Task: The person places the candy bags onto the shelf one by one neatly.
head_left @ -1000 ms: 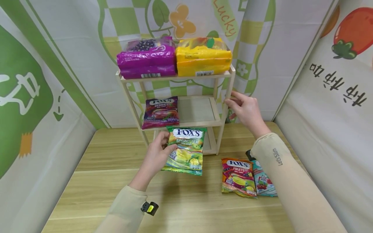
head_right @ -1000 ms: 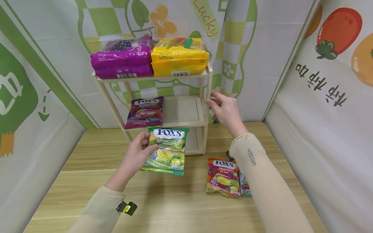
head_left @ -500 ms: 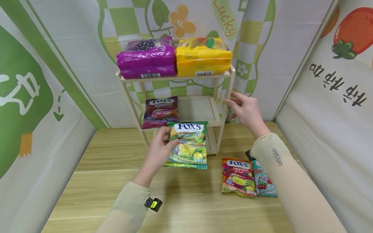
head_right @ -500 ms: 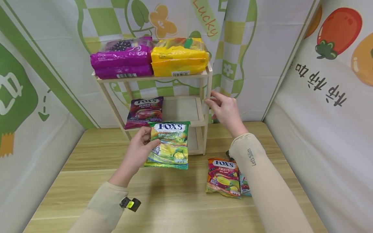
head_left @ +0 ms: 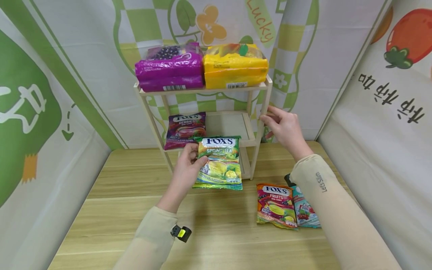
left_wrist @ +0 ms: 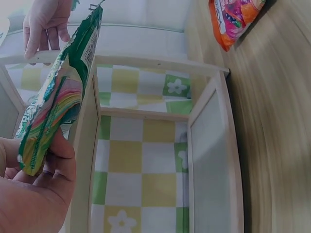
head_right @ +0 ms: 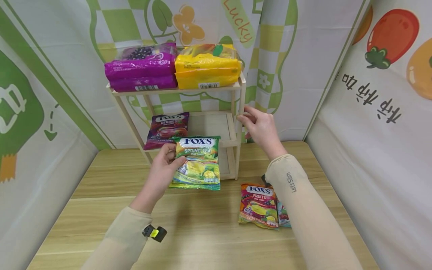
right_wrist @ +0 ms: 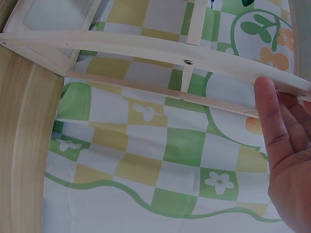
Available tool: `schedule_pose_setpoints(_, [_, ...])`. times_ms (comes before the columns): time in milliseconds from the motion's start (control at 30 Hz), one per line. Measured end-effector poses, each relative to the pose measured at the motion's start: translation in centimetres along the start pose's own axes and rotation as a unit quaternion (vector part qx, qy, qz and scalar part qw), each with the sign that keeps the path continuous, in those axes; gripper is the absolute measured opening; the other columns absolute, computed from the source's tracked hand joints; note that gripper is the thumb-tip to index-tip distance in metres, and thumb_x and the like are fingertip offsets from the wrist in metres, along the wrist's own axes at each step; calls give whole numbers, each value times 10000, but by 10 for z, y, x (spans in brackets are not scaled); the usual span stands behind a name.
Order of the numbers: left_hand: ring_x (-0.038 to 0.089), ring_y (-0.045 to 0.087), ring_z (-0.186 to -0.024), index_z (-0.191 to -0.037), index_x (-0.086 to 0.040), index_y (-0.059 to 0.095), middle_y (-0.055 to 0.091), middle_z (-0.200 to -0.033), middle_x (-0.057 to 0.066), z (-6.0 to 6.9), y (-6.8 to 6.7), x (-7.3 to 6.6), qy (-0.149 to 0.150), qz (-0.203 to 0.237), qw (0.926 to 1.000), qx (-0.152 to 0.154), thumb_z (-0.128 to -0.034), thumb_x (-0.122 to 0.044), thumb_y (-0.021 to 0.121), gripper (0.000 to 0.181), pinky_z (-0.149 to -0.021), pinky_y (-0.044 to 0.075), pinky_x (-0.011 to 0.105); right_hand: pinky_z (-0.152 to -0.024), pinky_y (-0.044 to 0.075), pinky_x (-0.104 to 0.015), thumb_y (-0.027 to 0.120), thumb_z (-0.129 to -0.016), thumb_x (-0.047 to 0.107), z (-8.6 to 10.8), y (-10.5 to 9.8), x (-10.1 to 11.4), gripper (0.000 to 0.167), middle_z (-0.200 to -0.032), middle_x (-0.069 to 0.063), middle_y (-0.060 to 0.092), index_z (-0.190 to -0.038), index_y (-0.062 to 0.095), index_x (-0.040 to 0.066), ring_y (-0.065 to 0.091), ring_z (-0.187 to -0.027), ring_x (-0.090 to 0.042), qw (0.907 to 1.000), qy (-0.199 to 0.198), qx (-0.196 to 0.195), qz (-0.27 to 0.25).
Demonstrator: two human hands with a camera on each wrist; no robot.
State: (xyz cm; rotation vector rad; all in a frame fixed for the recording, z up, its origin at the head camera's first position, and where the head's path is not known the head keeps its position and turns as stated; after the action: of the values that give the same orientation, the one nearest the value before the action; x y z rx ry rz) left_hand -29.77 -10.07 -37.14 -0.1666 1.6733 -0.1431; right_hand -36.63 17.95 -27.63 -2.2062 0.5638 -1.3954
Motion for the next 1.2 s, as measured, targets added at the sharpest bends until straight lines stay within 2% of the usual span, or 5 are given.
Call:
schedule_pose_setpoints(267, [255, 623, -1020, -1338, -23, 479, 673, -1247, 193, -2, 3, -1, -113, 362, 9993, 3, -1022, -30, 576, 330, -855, 537, 327, -647, 632, -310, 602, -1043, 303, 0, 0, -1, 475, -1246, -200, 700, -1447, 561, 57, 748, -675, -245, 10000, 79, 18, -18])
schedule_pose_setpoints(833, [273, 608, -1165, -1404, -33, 436, 624, -1309, 175, -7, 9, -2, -207, 717, 9972, 109, -1049, -67, 553, 376, -983, 515, 384, -624, 624, -275, 603, -1041, 310, 0, 1, -1, 474, -1255, -192, 698, -1442, 566, 60, 747, -676, -249, 9999, 63, 68, -50])
schedule_pose_setpoints(1200, [290, 573, -1245, -1454, -27, 404, 567, -1382, 182, -11, 16, 1, -393, 1054, 9936, 118, -1063, -112, 540, 423, -1089, 479, 434, -628, 624, -282, 609, -1040, 300, 0, 0, -1, 479, -1250, -197, 700, -1450, 557, 58, 744, -660, -245, 9999, 113, 23, -45])
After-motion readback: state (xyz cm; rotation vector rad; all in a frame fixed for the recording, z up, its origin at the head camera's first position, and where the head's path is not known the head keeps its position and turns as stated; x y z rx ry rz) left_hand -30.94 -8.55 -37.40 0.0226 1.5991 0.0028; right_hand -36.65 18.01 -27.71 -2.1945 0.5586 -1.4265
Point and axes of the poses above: each hand's wrist, its own z-axis away from the middle knuckle, its own y-axis out of the palm, x = y × z, the point moved 10 cm from there along -z, towards the middle knuckle
